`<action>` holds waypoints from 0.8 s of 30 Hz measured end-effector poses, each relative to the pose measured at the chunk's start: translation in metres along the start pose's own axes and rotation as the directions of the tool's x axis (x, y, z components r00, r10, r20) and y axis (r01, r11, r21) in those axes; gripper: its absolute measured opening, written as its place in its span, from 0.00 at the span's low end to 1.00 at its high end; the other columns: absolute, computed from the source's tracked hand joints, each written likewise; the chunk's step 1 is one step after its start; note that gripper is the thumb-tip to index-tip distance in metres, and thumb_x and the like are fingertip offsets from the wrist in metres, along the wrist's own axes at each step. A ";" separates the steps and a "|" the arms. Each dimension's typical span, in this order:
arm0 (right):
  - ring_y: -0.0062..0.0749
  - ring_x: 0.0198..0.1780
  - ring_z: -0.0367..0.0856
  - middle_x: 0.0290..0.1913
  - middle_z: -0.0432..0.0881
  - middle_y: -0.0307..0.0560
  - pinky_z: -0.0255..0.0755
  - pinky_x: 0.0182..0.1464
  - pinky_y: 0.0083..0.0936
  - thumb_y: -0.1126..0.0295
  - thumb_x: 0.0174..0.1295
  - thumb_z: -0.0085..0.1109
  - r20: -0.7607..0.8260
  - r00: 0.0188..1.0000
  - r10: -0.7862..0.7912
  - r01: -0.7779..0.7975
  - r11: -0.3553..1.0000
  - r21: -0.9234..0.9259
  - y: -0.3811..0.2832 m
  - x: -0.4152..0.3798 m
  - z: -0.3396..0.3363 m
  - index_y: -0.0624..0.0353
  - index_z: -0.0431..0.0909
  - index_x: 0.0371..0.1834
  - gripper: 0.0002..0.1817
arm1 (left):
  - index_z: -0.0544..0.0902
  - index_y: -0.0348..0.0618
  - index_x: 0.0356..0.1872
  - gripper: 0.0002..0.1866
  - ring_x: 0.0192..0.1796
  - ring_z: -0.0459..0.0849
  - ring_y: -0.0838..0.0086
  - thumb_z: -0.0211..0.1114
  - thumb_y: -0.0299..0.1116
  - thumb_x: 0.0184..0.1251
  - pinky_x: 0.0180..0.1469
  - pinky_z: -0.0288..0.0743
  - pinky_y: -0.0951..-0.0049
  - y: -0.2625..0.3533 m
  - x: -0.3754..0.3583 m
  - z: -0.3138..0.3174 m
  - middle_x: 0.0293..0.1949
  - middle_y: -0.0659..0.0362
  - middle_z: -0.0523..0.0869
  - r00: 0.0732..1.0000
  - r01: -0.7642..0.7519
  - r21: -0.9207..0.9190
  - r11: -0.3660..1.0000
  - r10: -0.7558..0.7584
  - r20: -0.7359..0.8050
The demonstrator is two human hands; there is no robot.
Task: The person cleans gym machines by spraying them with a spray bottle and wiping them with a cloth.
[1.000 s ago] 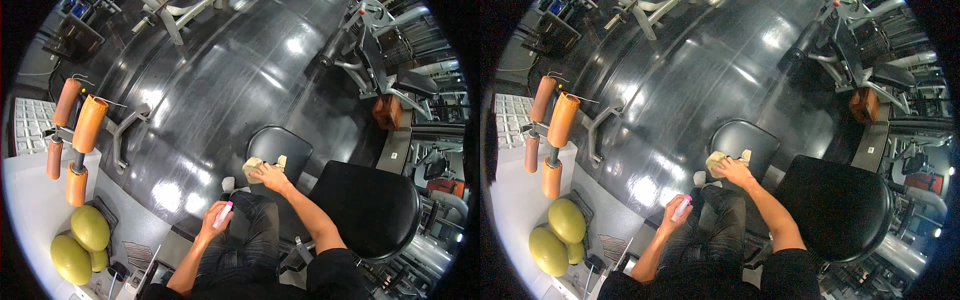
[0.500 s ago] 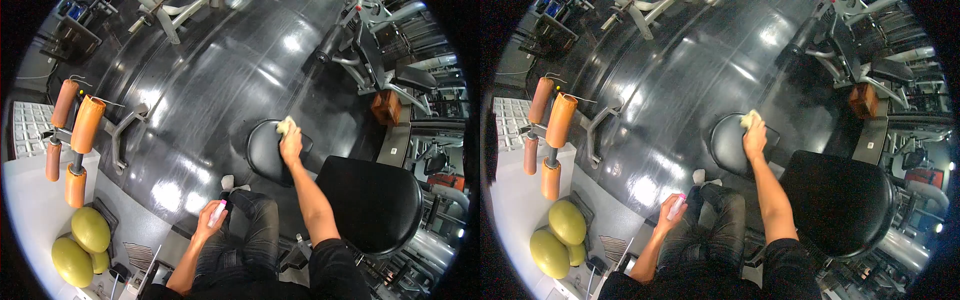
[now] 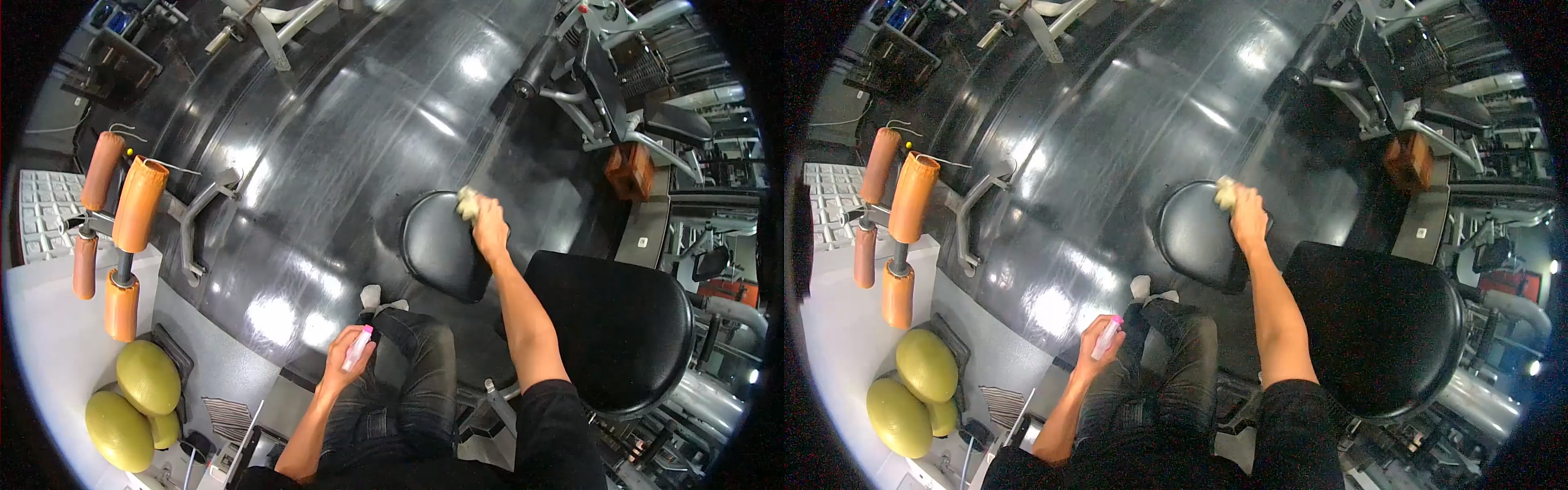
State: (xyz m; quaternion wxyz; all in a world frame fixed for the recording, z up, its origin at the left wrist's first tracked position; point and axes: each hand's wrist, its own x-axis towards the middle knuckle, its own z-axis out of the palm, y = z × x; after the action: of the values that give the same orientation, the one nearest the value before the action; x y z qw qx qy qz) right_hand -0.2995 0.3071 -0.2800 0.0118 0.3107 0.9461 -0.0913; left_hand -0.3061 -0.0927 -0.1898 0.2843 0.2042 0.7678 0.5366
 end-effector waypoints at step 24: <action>0.53 0.56 0.72 0.54 0.71 0.54 0.72 0.55 0.44 0.76 0.60 0.56 -0.148 0.883 0.445 -0.408 0.885 0.226 0.009 -0.019 0.008 0.56 0.65 0.63 0.26 | 0.81 0.32 0.42 0.12 0.42 0.84 0.58 0.69 0.22 0.57 0.44 0.76 0.68 0.002 0.004 0.001 0.41 0.48 0.83 0.998 0.004 0.052 0.999 -0.007 0.056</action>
State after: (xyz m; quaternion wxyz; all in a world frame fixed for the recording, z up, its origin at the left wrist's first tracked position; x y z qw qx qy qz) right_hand -0.2794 0.3020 -0.2877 -0.0909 0.5189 0.8376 -0.1445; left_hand -0.3081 -0.0886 -0.1891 0.3020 0.2243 0.7737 0.5097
